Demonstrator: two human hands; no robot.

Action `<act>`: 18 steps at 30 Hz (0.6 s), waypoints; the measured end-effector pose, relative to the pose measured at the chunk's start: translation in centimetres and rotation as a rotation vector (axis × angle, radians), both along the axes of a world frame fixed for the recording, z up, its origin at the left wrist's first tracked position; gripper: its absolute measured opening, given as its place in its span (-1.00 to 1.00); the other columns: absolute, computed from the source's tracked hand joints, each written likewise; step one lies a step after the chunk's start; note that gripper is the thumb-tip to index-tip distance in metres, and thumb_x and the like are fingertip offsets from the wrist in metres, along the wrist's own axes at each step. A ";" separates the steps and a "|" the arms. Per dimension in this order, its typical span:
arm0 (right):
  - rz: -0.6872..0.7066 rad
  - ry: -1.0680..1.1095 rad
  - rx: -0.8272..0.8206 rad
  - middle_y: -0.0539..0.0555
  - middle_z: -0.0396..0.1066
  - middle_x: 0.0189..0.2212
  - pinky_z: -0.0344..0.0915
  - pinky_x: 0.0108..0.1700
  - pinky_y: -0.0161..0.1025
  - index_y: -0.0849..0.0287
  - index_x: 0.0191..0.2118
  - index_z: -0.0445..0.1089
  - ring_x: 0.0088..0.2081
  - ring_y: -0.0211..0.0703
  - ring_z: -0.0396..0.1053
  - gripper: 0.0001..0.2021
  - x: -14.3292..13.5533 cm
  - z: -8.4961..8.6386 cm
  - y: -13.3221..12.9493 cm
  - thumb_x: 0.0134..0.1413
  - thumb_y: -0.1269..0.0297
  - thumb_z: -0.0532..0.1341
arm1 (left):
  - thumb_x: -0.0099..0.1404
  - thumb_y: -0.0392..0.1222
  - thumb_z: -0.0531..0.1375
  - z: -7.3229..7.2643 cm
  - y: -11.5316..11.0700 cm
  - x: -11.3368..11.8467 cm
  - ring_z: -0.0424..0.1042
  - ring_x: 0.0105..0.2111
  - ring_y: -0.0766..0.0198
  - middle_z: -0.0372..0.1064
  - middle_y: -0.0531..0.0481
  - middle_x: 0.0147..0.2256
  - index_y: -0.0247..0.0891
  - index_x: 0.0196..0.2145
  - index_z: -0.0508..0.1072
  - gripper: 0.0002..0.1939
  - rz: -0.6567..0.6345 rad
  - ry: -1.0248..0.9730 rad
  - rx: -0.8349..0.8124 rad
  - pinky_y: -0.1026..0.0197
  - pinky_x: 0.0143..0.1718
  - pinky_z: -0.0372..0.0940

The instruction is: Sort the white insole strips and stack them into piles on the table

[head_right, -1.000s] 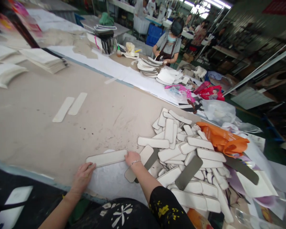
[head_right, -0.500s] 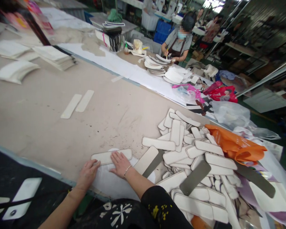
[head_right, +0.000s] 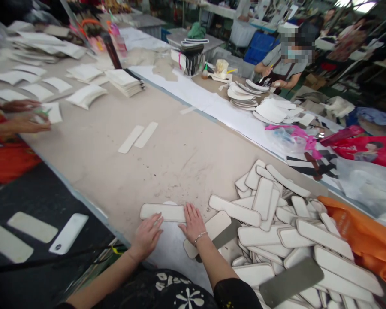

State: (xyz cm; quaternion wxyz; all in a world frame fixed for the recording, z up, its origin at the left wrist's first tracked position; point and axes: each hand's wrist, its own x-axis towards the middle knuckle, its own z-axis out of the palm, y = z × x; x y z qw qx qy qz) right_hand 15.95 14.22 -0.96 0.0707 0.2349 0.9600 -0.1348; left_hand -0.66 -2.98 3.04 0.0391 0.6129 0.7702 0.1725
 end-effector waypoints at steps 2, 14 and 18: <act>0.009 0.002 0.019 0.23 -0.31 0.32 -0.23 0.27 0.04 0.35 0.31 -0.18 0.32 0.03 -0.35 -0.29 0.1 -0.1 0.1 0.20 -0.04 -0.05 | 0.32 -0.04 -0.02 0.1 2.4 2.2 -0.06 0.25 -0.01 0.04 -0.19 0.24 -0.34 0.19 0.17 -0.46 -0.138 -0.004 -0.074 -0.07 0.19 0.00; -0.001 -0.024 -0.021 0.19 -0.38 0.33 -0.30 0.28 0.02 0.32 0.32 -0.21 0.33 0.02 -0.40 -0.25 0.0 0.2 0.2 0.19 -0.10 -0.06 | 0.32 0.05 -0.11 -2.9 3.3 -5.1 -0.21 0.29 -0.05 -0.12 -0.26 0.28 -0.41 0.25 0.03 -0.34 0.064 0.130 -0.305 -0.14 0.22 -0.20; -0.024 -0.041 -0.074 0.21 -0.35 0.33 -0.28 0.28 0.04 0.33 0.32 -0.22 0.33 0.04 -0.38 -0.22 0.0 1.2 0.2 0.18 -0.13 -0.05 | 0.29 0.09 -0.09 -3.0 3.2 -5.2 -0.19 0.28 -0.12 -0.10 -0.31 0.27 -0.40 0.24 0.07 -0.32 0.082 0.144 -0.298 -0.16 0.20 -0.17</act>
